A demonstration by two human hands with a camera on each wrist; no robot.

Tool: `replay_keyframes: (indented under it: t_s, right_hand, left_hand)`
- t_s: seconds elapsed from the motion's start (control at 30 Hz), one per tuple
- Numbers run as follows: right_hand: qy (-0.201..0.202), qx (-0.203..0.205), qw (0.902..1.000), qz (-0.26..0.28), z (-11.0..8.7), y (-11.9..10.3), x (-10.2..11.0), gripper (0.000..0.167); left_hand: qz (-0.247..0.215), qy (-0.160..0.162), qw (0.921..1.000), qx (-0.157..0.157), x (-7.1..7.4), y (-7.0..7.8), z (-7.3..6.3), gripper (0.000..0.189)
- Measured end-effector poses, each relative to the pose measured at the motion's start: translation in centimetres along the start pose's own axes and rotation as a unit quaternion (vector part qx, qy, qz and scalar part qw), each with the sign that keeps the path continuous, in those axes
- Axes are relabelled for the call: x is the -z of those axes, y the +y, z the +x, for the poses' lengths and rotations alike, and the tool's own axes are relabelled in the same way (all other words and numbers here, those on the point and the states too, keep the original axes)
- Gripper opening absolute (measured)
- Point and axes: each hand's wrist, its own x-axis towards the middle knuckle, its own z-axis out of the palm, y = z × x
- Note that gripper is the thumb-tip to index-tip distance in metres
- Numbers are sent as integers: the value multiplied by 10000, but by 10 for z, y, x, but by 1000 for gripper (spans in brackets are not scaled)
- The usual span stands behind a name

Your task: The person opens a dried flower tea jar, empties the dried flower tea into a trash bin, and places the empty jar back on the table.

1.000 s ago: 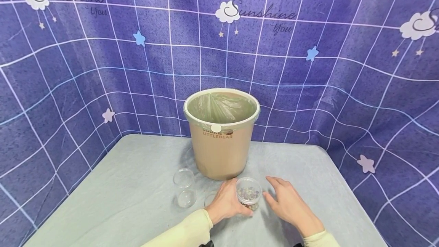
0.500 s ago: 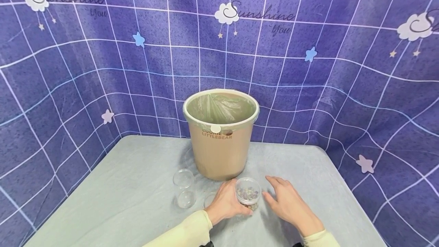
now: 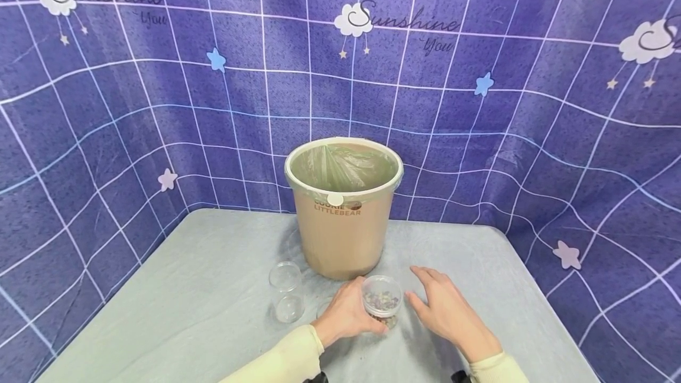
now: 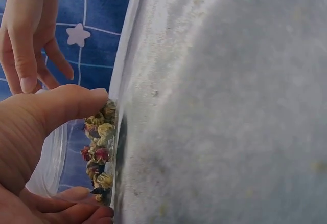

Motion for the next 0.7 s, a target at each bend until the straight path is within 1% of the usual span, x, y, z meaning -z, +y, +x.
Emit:
replay_keyframes:
  t_s: [0.2, 0.33, 0.43, 0.57, 0.7]
  right_hand:
    - [122, 170, 9998, 75, 7, -8, 3, 48]
    - [125, 150, 9997, 169, 12, -14, 7, 48]
    - [100, 81, 9995, 301, 15, -20, 9, 48]
    - [139, 110, 9987, 472, 21, -27, 14, 48]
    - [142, 210, 9978, 612, 28, -36, 22, 47]
  left_hand:
    - [-218, -148, 9996, 86, 12, 3, -4, 85]
    - [-295, -117, 9995, 11, 20, 8, -6, 84]
    - [-314, -44, 9994, -130, 26, 10, -7, 82]
    - [-240, 129, 9990, -343, 37, 15, -10, 81]
    - [-176, 238, 9987, -411, 48, 23, -13, 82]
